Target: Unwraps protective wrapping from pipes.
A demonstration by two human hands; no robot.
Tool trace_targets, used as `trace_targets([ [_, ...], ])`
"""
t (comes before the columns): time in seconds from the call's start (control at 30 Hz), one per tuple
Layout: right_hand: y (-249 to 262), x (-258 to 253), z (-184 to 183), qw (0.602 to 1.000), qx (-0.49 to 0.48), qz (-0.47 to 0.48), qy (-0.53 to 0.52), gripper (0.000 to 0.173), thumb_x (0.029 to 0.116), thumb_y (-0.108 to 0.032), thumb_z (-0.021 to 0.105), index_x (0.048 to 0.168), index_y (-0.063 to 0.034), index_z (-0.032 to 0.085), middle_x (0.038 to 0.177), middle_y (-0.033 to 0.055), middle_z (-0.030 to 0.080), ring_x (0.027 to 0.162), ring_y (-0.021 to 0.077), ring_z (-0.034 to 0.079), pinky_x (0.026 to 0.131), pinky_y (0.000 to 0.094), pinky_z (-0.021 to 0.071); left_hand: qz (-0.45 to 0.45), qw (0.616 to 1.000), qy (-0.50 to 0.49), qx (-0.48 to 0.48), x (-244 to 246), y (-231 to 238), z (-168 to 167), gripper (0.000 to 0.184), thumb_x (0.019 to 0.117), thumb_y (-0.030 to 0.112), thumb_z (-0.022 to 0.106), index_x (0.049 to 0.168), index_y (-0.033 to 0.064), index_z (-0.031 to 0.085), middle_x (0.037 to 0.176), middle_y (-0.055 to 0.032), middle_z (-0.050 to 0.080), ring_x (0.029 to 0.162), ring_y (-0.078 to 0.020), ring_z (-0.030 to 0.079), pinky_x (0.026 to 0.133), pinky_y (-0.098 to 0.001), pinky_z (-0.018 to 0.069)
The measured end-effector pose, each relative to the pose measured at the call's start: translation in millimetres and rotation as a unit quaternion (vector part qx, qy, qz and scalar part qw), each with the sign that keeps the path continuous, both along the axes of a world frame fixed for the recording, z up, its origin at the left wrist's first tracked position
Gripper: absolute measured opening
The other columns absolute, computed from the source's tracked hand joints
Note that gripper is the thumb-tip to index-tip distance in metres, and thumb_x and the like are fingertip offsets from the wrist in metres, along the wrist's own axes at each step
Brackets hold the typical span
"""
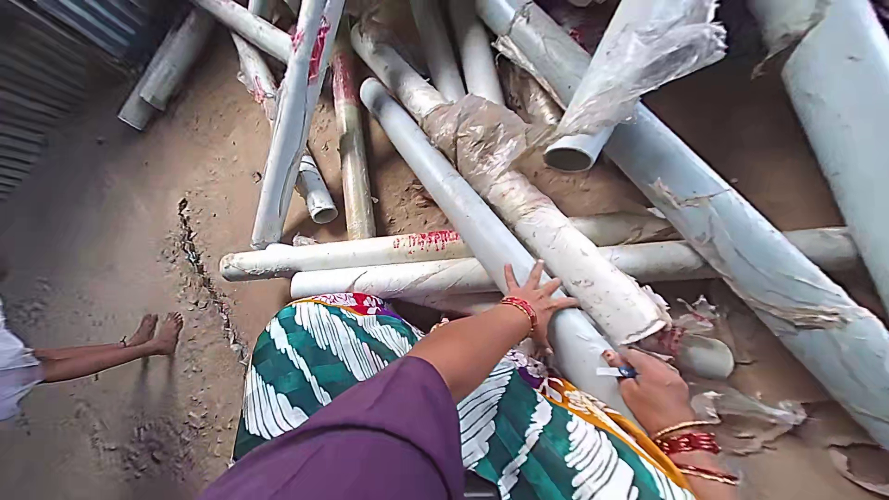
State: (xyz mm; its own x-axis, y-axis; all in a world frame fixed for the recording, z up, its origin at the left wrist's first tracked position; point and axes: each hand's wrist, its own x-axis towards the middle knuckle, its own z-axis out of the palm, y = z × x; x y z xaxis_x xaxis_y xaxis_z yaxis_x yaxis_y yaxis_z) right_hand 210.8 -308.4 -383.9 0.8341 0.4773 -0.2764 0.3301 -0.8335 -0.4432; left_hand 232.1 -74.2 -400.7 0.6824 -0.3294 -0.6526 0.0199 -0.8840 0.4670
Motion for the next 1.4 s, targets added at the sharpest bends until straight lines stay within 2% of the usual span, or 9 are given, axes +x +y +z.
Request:
trace_targets([
  [0.13,-2,15,10,0.997,-0.004,-0.080,0.000,0.032,0.1034,-0.010,0.054,0.091,0.0172,0.065,0.091,0.0367,0.067,0.091,0.0520,0.068,0.083,0.0657,0.0499,0.012,1.000,-0.012,-0.002,0,2,-4,0.103,0.0703,0.056,0.090,0.158,0.0414,0.038,0.172,-0.0038,0.019,0.157,-0.0463,-0.007,0.102,-0.0915,-0.0027],
  [0.23,-24,23,28,0.963,-0.014,-0.228,0.141,0.040,0.1043,-0.029,0.061,0.124,0.0066,0.058,0.100,0.0285,0.065,0.091,0.0386,0.063,0.085,0.0572,0.0481,0.010,1.000,-0.012,0.006,3,-4,-2,0.103,0.0686,0.057,0.090,0.157,0.0433,0.039,0.173,-0.0042,0.017,0.157,-0.0458,-0.008,0.103,-0.0897,-0.0039],
  [0.37,-31,27,46,0.953,-0.079,-0.185,0.229,0.066,0.1035,-0.054,0.052,0.153,-0.0117,0.040,0.131,0.0311,0.059,0.118,0.0482,0.060,0.096,0.0679,0.0458,0.025,0.999,-0.020,-0.002,-3,1,-4,0.104,0.0680,0.057,0.091,0.157,0.0422,0.039,0.173,-0.0028,0.016,0.157,-0.0465,-0.009,0.104,-0.0892,-0.0062],
  [0.43,-17,26,51,0.968,-0.102,-0.125,0.192,0.052,0.1105,-0.044,0.040,0.140,-0.0042,0.055,0.127,0.0310,0.060,0.115,0.0478,0.061,0.094,0.0660,0.0474,0.029,0.999,-0.030,-0.004,-10,4,-6,0.103,0.0685,0.057,0.091,0.157,0.0429,0.039,0.173,-0.0019,0.015,0.157,-0.0471,-0.009,0.103,-0.0891,-0.0063],
  [0.5,-5,25,43,0.988,-0.070,-0.081,0.115,0.035,0.1102,-0.025,0.047,0.113,0.0035,0.068,0.106,0.0283,0.063,0.099,0.0450,0.065,0.084,0.0619,0.0517,0.041,0.998,-0.042,-0.013,-16,6,-10,0.102,0.0688,0.054,0.091,0.156,0.0432,0.040,0.173,-0.0020,0.015,0.157,-0.0470,-0.010,0.103,-0.0887,-0.0076],
  [0.6,5,29,22,0.996,0.008,-0.026,0.084,0.019,0.1030,-0.012,0.061,0.103,0.0048,0.072,0.098,0.0257,0.066,0.093,0.0416,0.066,0.082,0.0583,0.0535,0.051,0.997,-0.047,-0.020,-22,8,-12,0.102,0.0690,0.049,0.093,0.156,0.0430,0.040,0.174,-0.0015,0.013,0.157,-0.0455,-0.012,0.104,-0.0879,-0.0085],
  [0.9,0,53,-13,0.983,0.067,-0.019,0.172,0.023,0.1045,-0.009,0.057,0.095,0.0067,0.071,0.094,0.0225,0.069,0.093,0.0330,0.066,0.088,0.0526,0.0497,0.050,0.997,-0.051,-0.032,-20,9,-14,0.103,0.0683,0.048,0.093,0.156,0.0427,0.040,0.174,-0.0018,0.014,0.157,-0.0458,-0.012,0.103,-0.0887,-0.0085],
  [1.27,5,81,-15,0.920,0.058,-0.055,0.384,0.029,0.1011,-0.003,0.058,0.073,-0.0038,0.064,0.061,-0.0046,0.051,0.054,0.0013,0.041,0.054,0.0217,0.0337,0.055,0.996,-0.052,-0.039,-24,11,-15,0.102,0.0688,0.048,0.093,0.156,0.0426,0.041,0.174,-0.0010,0.012,0.157,-0.0448,-0.013,0.104,-0.0877,-0.0093],
  [1.4,7,89,-9,0.914,0.051,-0.036,0.401,0.031,0.0991,-0.001,0.060,0.069,-0.0054,0.064,0.059,-0.0059,0.051,0.054,0.0014,0.044,0.056,0.0220,0.0372,0.053,0.996,-0.051,-0.043,-24,10,-16,0.102,0.0696,0.047,0.093,0.157,0.0420,0.040,0.174,-0.0015,0.012,0.157,-0.0457,-0.014,0.103,-0.0882,-0.0093],
])
